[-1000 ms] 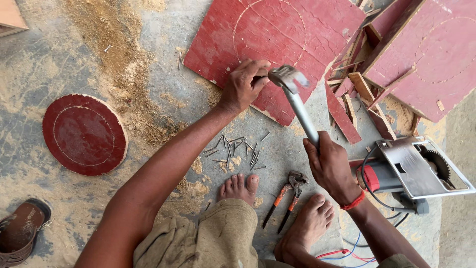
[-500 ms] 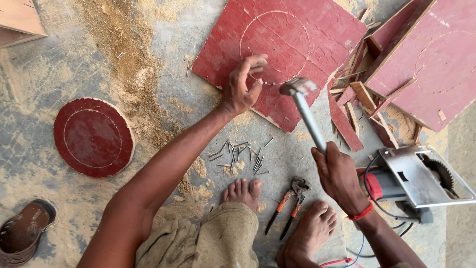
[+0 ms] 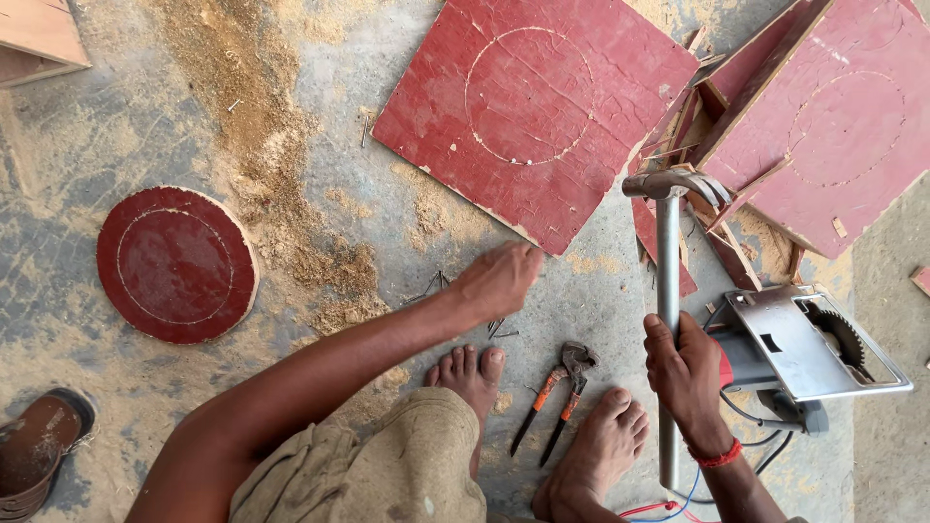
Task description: The person hammers nails into a red square board along a pre-drawn circular outline. They pick up nails from the floor and use a hammer to drive them into the board one by one, following the marked line.
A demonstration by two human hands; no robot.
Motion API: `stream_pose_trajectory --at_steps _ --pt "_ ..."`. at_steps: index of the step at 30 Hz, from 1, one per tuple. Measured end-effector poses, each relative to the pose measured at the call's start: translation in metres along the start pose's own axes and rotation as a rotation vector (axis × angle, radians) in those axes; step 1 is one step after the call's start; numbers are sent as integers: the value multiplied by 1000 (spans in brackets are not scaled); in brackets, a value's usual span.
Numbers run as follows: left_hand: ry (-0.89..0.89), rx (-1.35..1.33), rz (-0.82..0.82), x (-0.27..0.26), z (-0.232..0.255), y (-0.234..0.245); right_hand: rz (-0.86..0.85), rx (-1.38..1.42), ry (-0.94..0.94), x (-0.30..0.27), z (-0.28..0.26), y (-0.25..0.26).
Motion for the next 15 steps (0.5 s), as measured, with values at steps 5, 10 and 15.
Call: stream_pose_trajectory --at_steps 5,10,15 --pt "-256 -357 607 47 -45 83 24 -136 6 -5 0 3" --pt "-223 -266 654 82 -74 96 4 -166 -11 -5 1 0" --pt "-168 -262 645 88 -79 65 6 -246 80 -1 11 1"
Point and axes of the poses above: each hand's wrist, its own x-axis towards the middle knuckle, its own y-axis out of the back of the hand, z = x × y, the point moved 2 cm from there along x, towards the middle knuckle, and after that the axes turned 3 degrees about -z, right-handed, at the moved point
